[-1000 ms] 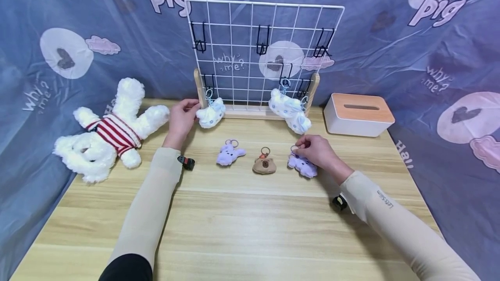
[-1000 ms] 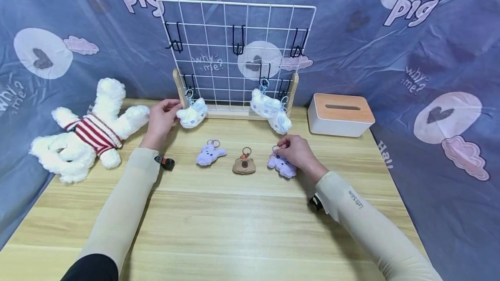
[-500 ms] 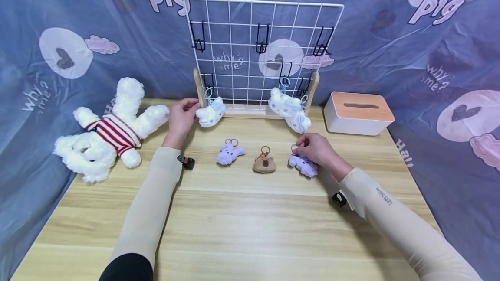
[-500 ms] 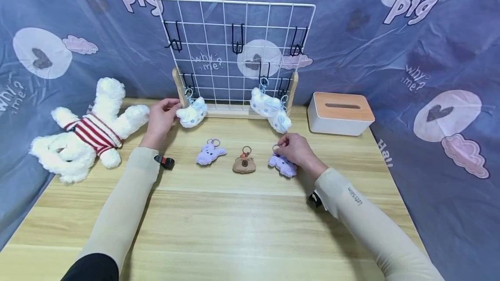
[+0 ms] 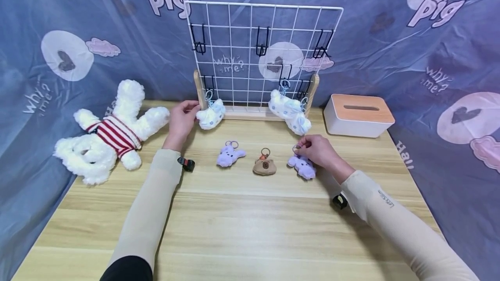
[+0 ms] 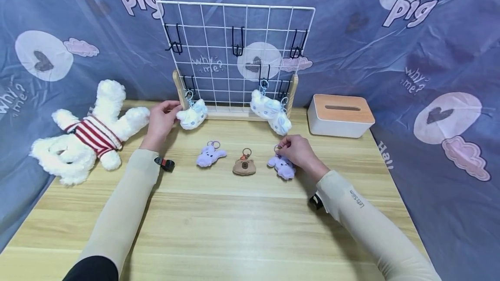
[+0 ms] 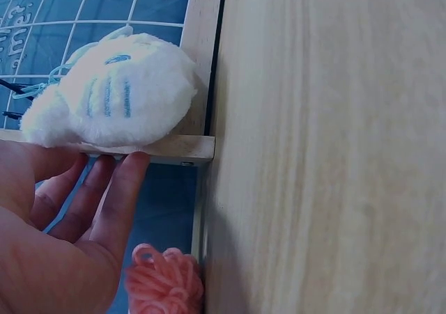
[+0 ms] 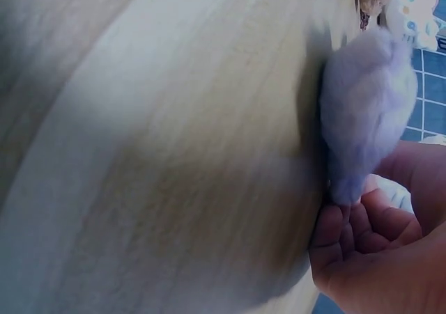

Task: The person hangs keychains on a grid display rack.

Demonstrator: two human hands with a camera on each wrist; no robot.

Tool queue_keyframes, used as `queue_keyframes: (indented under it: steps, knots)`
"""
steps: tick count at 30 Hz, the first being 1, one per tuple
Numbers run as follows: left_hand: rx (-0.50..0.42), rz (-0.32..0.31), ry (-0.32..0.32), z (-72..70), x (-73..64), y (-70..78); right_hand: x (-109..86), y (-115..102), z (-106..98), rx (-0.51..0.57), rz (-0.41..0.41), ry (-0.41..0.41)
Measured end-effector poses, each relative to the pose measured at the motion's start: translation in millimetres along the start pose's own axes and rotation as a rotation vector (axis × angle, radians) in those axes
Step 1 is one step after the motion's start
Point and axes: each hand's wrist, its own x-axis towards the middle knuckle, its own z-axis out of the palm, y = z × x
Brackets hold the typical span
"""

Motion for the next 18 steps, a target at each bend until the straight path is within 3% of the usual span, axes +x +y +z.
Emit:
queue_keyframes:
  steps: [10, 18]
  knots:
    - [0.005, -0.009, 0.002, -0.7, 0.1, 1.4, 0.9, 5.7, -5.6, 0.153, 0.058, -0.019]
    - [0.017, -0.015, 0.001, -0.2, -0.1, 1.3, -5.8, 7.0, -9.8, 0.253, 0.052, -0.006]
